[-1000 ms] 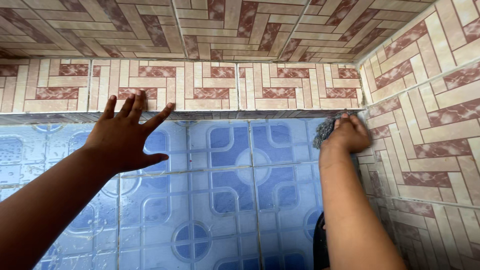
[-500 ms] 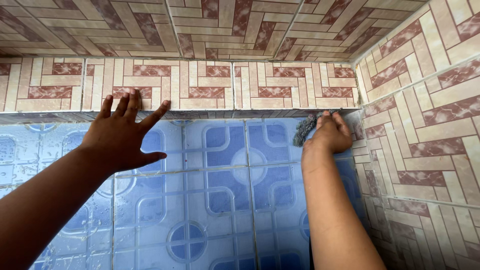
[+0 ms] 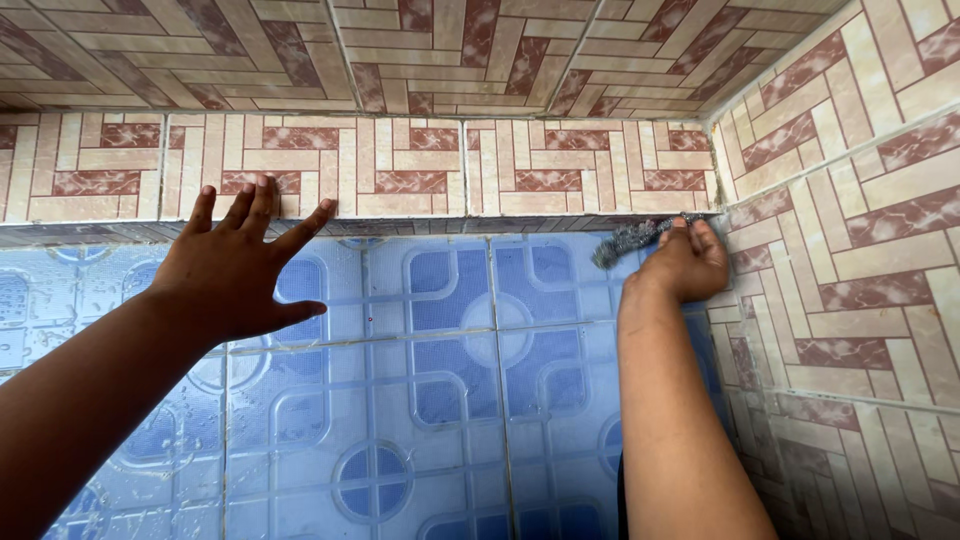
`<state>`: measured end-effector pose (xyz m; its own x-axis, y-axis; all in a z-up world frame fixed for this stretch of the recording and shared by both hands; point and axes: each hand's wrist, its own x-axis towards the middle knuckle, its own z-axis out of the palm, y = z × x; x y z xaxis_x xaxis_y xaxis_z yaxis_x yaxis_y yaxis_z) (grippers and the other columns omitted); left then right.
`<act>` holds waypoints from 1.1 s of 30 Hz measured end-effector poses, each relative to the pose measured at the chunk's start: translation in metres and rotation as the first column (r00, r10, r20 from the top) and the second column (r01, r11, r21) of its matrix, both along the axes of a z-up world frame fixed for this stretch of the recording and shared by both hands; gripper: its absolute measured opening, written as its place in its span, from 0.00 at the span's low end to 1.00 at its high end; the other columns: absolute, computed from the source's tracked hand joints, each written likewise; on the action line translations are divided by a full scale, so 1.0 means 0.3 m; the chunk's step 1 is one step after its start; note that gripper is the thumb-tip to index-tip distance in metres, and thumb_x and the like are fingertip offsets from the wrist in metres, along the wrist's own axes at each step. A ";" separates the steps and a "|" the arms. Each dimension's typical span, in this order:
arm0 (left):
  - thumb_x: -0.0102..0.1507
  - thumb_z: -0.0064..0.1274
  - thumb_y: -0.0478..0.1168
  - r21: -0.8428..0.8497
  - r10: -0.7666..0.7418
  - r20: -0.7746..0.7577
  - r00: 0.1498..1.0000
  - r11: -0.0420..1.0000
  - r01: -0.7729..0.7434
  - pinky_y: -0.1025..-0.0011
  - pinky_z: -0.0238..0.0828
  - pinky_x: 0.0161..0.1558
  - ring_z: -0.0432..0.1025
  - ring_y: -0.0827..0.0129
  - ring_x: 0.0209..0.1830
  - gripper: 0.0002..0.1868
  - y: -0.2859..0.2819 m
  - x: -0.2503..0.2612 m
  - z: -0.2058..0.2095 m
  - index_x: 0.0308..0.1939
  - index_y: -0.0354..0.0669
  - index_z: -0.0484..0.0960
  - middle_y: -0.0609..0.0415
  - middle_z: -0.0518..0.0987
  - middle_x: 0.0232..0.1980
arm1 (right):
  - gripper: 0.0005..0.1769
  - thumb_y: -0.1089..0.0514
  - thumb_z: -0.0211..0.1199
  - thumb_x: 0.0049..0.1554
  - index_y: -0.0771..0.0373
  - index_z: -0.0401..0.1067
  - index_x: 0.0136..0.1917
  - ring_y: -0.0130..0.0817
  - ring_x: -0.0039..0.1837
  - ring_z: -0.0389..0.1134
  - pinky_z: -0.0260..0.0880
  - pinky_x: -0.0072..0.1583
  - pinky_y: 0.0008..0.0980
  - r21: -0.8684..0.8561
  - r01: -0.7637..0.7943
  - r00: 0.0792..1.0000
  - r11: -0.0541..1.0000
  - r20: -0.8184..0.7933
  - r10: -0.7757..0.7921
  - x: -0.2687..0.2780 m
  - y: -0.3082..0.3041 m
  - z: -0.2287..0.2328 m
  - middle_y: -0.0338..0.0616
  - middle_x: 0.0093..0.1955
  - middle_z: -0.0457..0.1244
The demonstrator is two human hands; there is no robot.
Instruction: The person cleans the edges of a tiled floor and the base of a tiled wall using a small scrubber and by wiping the area with their hands.
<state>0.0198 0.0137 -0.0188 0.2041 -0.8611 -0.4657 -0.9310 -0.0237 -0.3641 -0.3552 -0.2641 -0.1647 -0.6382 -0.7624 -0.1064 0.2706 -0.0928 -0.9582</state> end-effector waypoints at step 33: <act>0.60 0.28 0.84 0.140 -0.045 0.163 0.986 0.990 0.022 0.43 0.27 0.73 0.38 0.46 0.81 0.59 0.022 -0.037 0.025 0.80 0.61 0.20 0.32 0.40 0.80 | 0.14 0.75 0.65 0.54 0.70 0.73 0.54 0.32 0.48 0.73 0.77 0.49 0.28 0.015 -0.014 1.000 1.000 0.016 0.014 0.147 0.125 0.048 0.48 0.51 0.70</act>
<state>0.0088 0.0202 -0.0111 0.2600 -0.7992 -0.5419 -0.8569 0.0677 -0.5110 -0.3111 -0.2267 -0.1503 -0.6257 -0.7694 -0.1286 0.2872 -0.0740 -0.9550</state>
